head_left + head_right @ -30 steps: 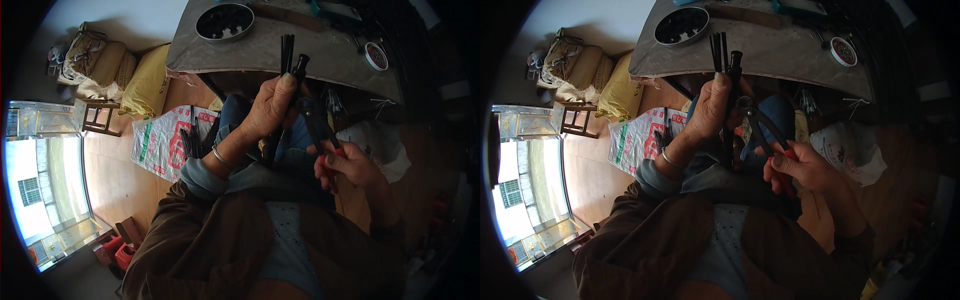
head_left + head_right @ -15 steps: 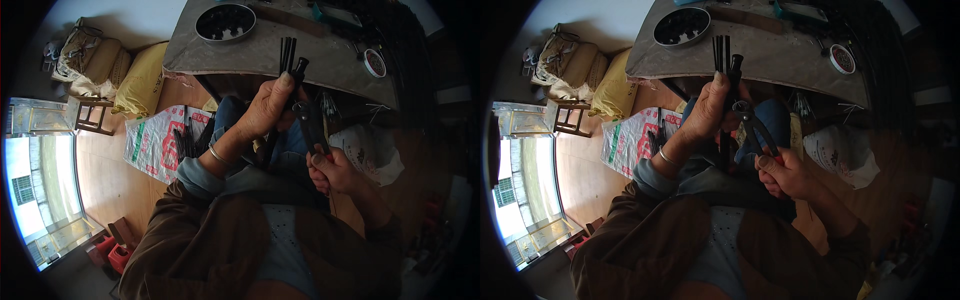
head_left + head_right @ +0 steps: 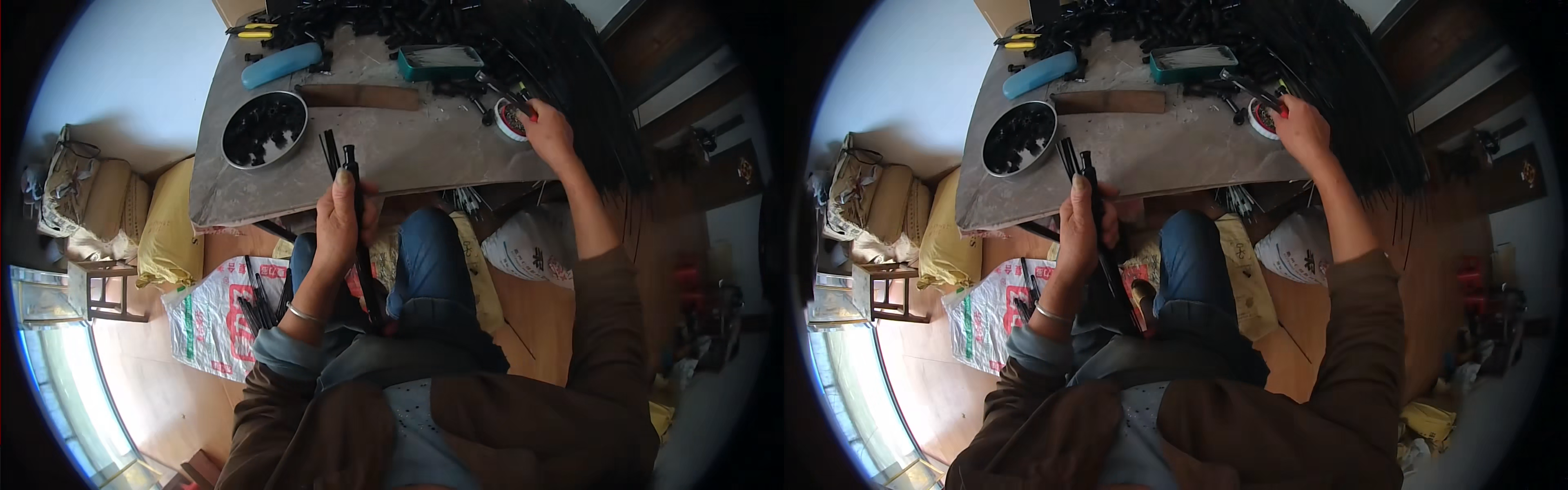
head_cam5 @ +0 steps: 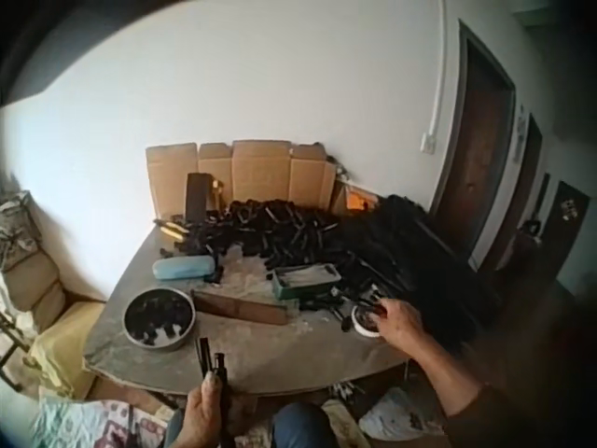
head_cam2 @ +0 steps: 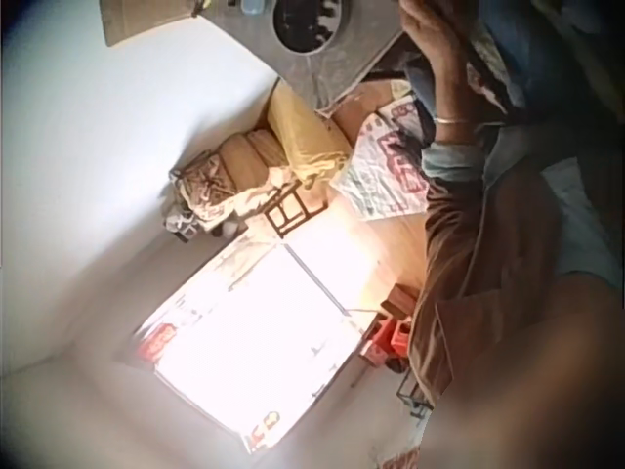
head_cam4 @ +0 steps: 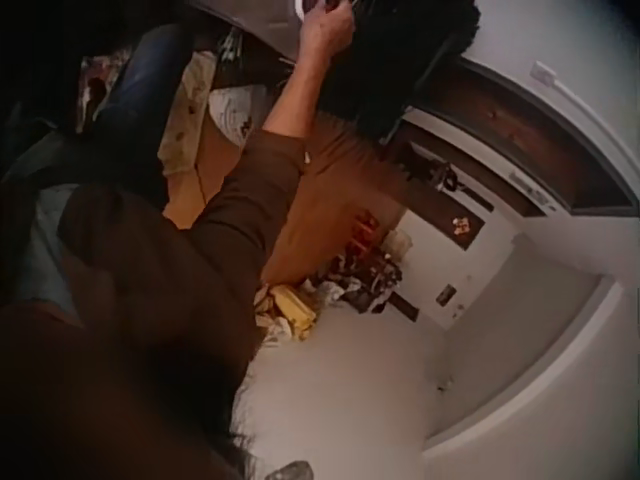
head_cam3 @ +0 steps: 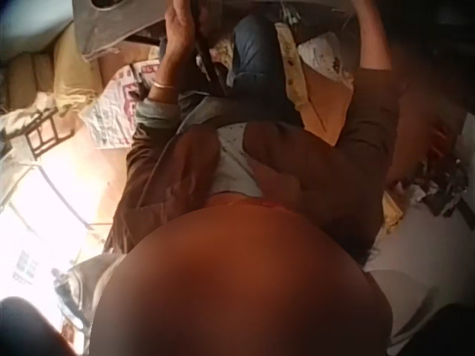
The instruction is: Assembling umbrella ribs into the central slider or hub using hands and pliers.
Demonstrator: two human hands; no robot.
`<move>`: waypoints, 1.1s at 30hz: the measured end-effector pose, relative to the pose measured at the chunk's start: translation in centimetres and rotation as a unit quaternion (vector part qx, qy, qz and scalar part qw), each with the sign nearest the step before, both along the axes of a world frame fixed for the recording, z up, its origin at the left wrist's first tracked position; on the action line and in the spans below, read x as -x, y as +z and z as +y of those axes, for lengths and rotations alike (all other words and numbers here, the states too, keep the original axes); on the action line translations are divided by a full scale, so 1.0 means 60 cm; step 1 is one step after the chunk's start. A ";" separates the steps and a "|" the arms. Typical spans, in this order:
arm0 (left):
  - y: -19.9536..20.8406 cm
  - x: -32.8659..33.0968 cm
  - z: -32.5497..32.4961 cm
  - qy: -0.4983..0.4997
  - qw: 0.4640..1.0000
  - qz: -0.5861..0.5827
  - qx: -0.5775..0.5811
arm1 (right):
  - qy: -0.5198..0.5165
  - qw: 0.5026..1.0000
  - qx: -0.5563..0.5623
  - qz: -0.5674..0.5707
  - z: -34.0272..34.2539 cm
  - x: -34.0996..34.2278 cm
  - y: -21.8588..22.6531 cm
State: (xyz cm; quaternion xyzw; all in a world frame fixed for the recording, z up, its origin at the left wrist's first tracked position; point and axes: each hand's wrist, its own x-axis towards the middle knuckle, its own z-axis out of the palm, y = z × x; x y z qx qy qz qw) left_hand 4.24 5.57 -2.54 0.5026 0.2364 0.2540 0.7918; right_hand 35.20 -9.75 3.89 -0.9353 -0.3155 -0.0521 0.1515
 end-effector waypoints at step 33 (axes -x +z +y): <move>0.064 0.040 -0.072 0.042 0.995 -0.014 -0.093 | 0.158 0.475 -0.438 0.747 0.031 0.195 -0.017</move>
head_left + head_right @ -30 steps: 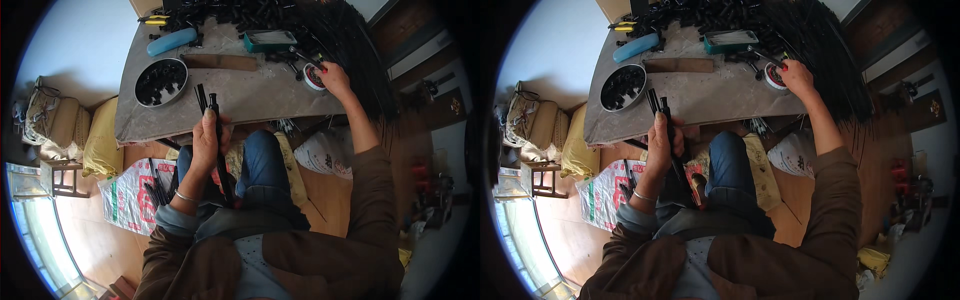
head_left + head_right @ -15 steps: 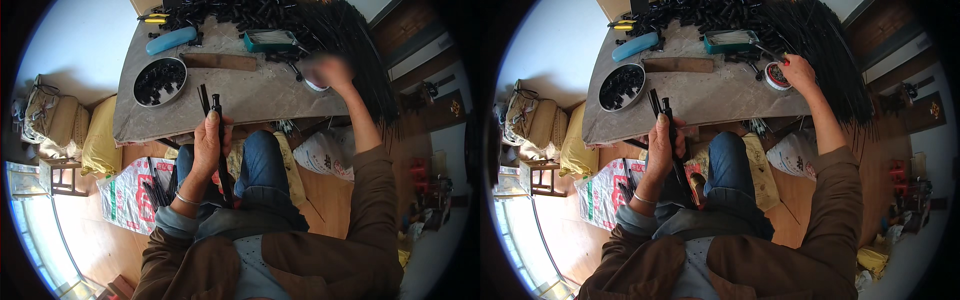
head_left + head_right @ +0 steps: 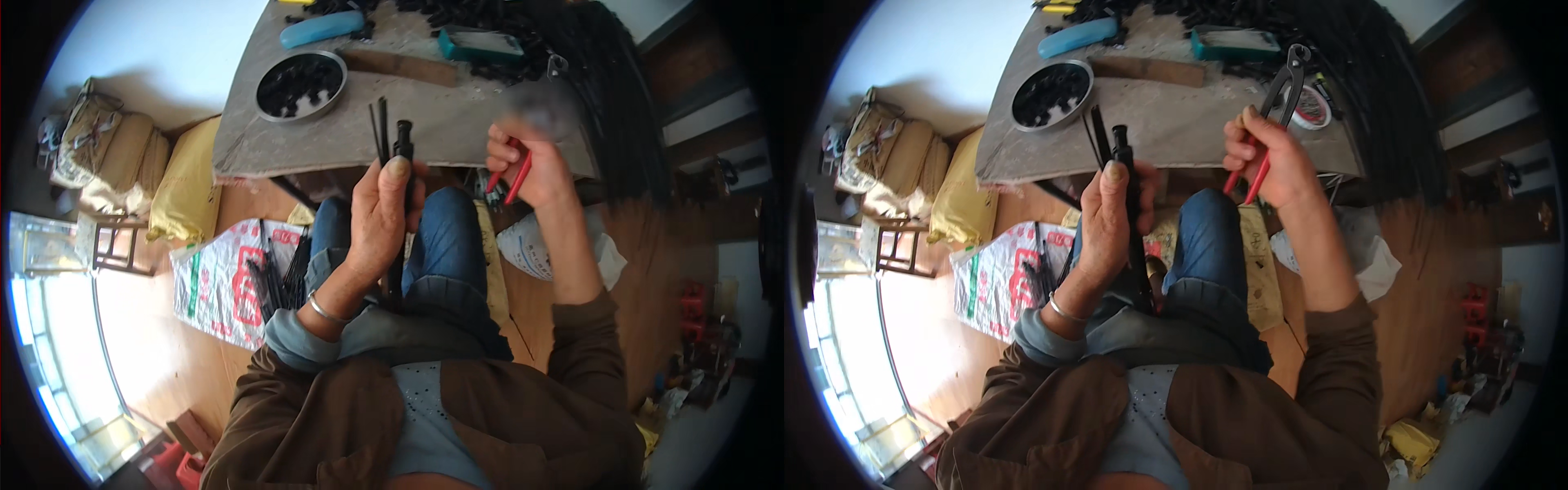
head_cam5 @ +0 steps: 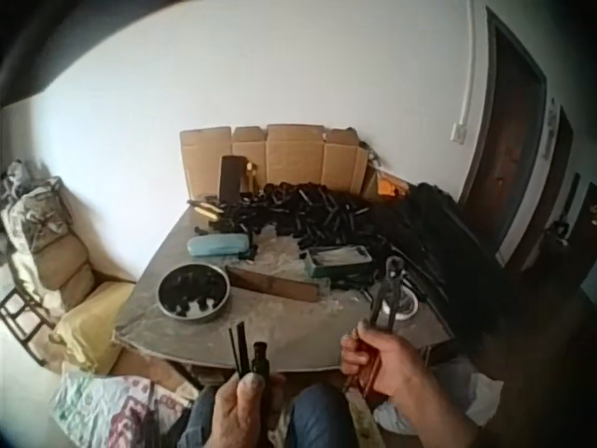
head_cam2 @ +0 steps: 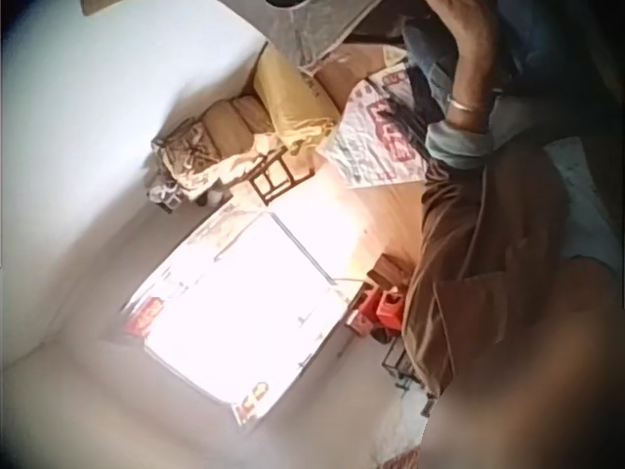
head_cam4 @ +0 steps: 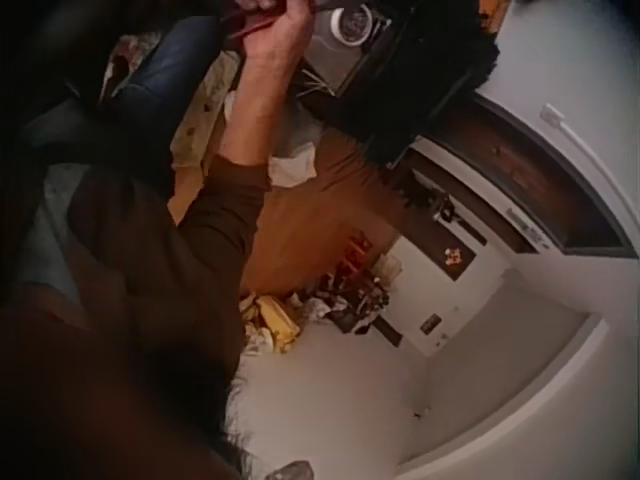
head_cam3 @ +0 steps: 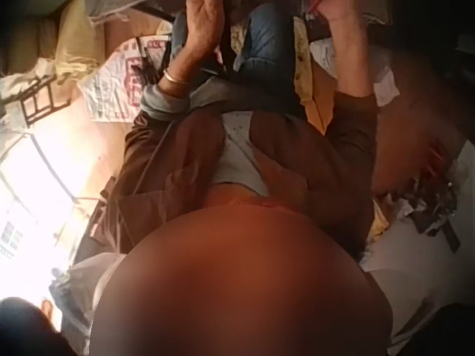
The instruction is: Assembling umbrella ribs into the central slider or hub using hands and pliers.
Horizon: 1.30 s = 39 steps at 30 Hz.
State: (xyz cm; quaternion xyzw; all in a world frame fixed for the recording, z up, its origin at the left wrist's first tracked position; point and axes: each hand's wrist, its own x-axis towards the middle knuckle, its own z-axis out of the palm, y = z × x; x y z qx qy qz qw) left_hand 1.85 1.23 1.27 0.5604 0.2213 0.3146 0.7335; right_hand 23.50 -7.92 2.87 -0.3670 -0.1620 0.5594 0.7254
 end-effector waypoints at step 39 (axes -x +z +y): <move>-0.017 0.046 0.019 0.067 0.994 -0.074 0.042 | -0.118 0.966 0.044 -0.227 0.064 0.261 -0.034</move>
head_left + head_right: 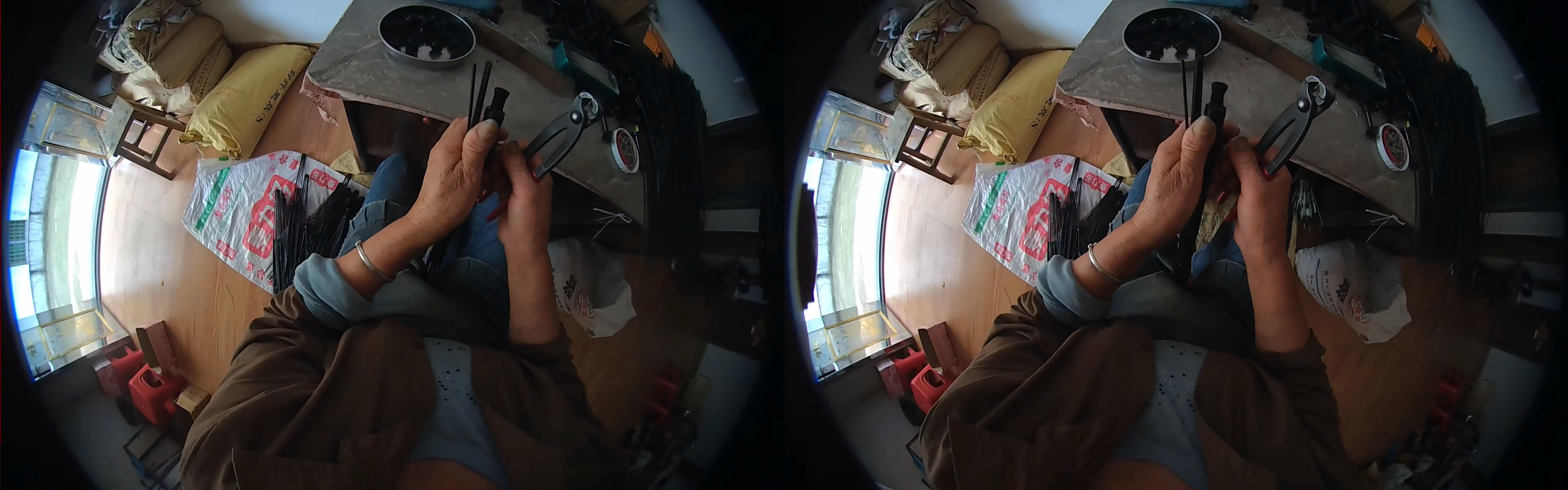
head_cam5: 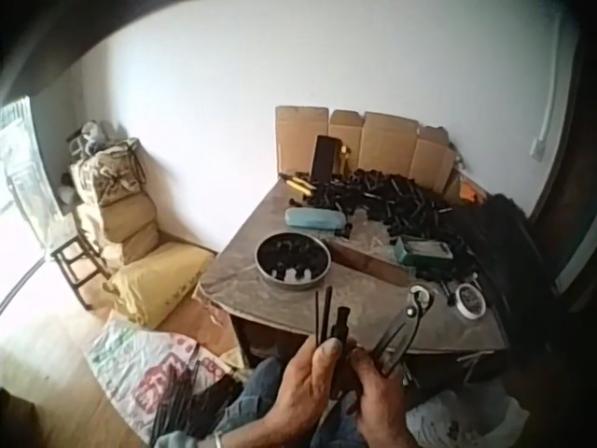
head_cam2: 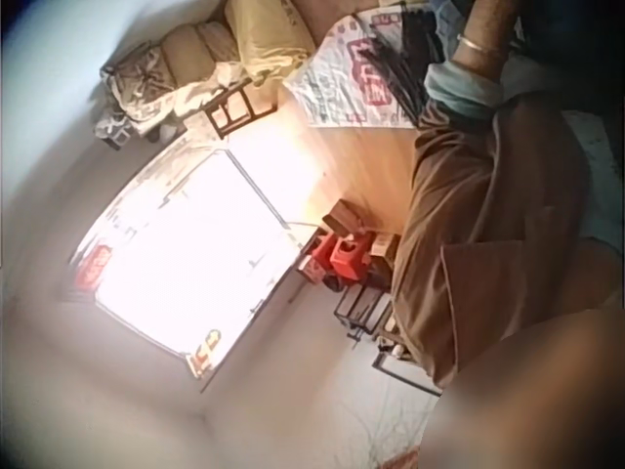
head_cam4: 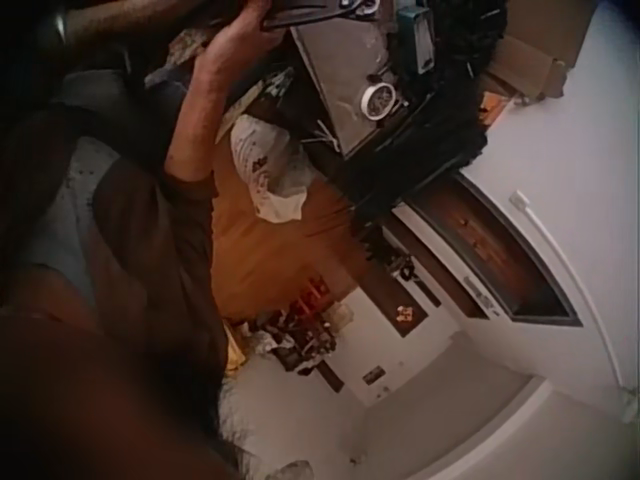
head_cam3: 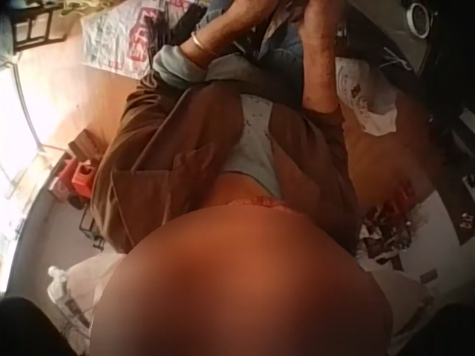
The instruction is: Assembling umbrella ribs into the central slider or hub using hands and pliers.
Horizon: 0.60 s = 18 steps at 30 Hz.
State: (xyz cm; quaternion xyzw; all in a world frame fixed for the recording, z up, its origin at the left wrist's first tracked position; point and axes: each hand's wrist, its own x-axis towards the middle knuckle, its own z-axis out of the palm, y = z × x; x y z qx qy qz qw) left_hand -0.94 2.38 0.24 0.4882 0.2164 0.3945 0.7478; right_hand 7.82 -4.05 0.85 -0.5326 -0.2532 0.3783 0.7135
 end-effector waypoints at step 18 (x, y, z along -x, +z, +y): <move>0.003 -0.001 -0.003 -0.003 1.000 -0.004 -0.008 | -0.005 1.000 0.012 -0.028 -0.001 0.002 0.004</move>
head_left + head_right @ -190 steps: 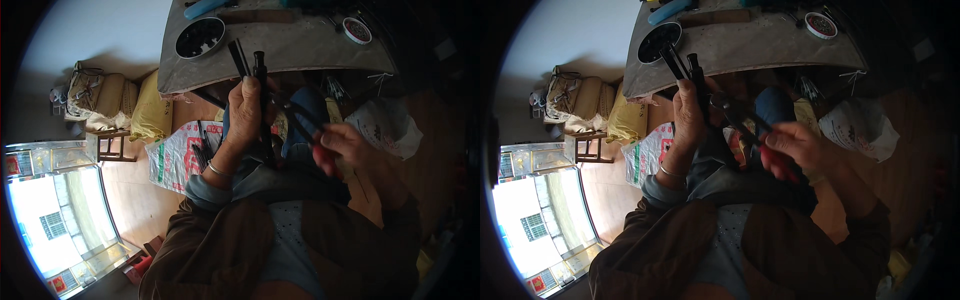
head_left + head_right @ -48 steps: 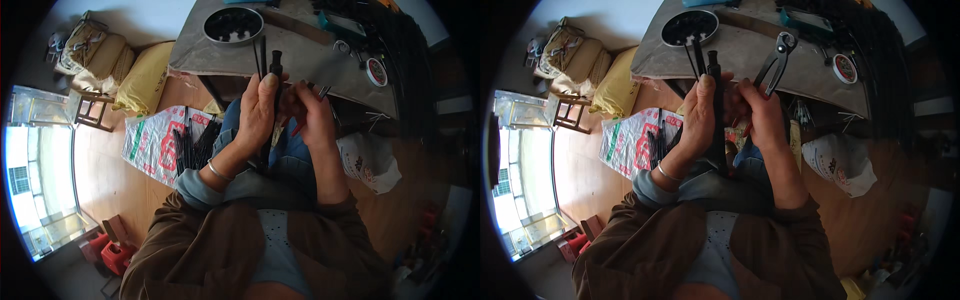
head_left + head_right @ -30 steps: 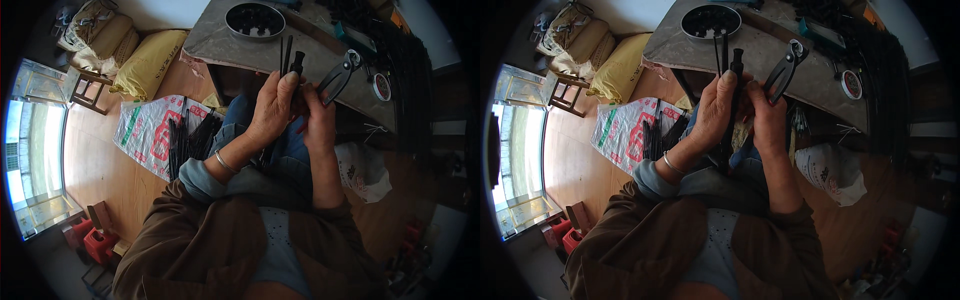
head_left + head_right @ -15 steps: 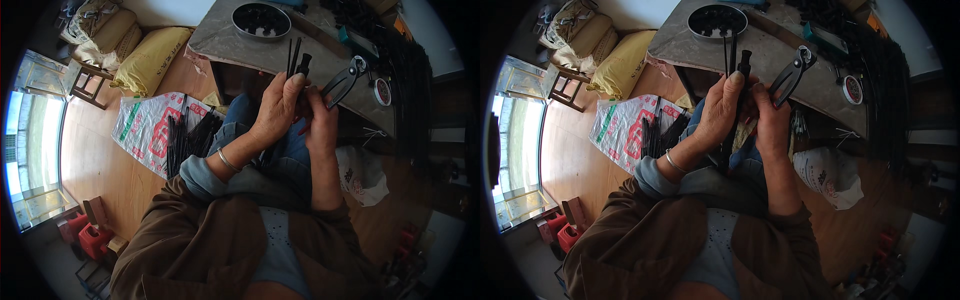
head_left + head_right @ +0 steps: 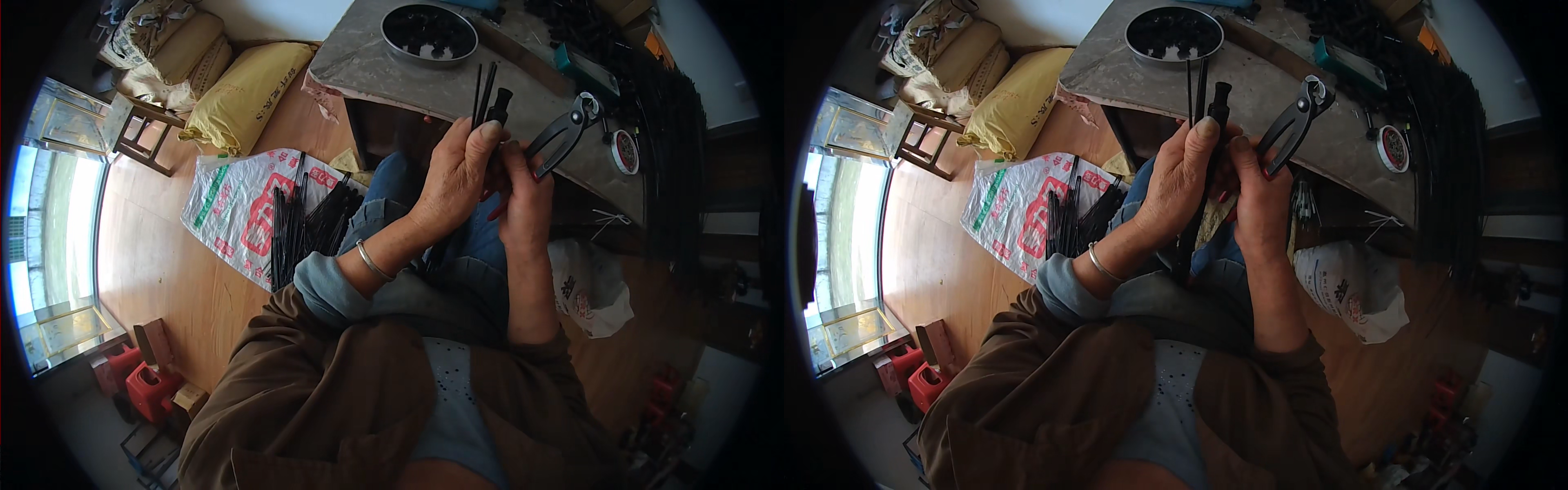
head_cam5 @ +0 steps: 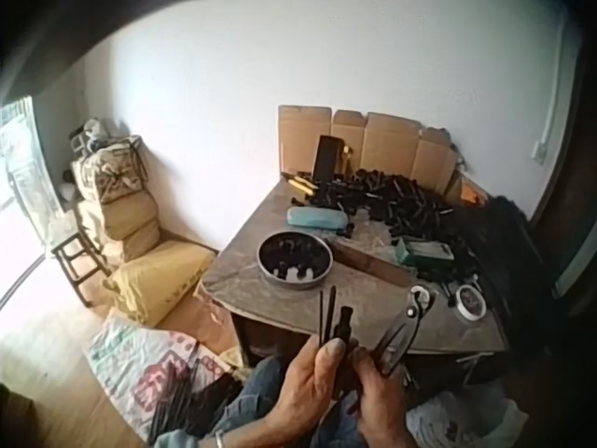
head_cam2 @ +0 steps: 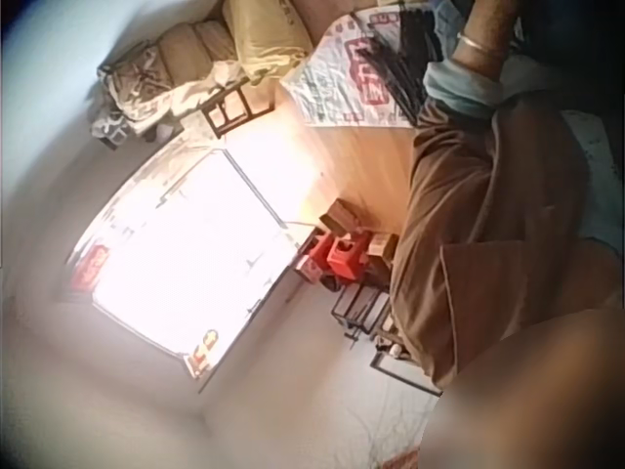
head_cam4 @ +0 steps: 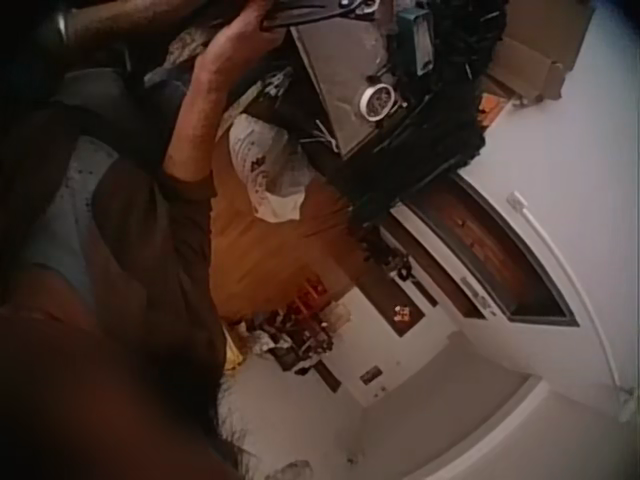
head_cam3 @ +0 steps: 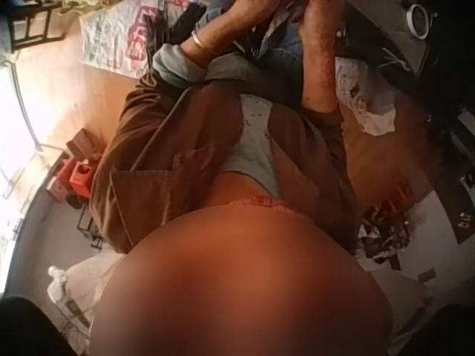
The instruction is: Assembling umbrella ribs into the central slider or hub using hands and pliers.
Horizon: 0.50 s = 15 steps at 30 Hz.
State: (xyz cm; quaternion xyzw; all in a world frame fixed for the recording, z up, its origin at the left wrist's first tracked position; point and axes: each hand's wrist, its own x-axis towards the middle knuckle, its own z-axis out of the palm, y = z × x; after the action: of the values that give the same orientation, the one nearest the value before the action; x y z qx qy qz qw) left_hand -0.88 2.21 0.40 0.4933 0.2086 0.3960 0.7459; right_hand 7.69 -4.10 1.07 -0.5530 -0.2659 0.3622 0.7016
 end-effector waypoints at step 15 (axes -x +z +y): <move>-0.008 0.019 0.043 -0.108 0.993 0.040 0.035 | 0.158 0.968 0.141 -0.132 -0.073 -0.034 0.087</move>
State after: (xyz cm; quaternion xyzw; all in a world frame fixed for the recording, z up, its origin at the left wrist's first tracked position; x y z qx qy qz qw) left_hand -2.04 4.77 -0.11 0.5016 0.1974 0.2856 0.7924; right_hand 9.72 -8.47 6.32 -0.6401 -0.3869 0.4261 0.5090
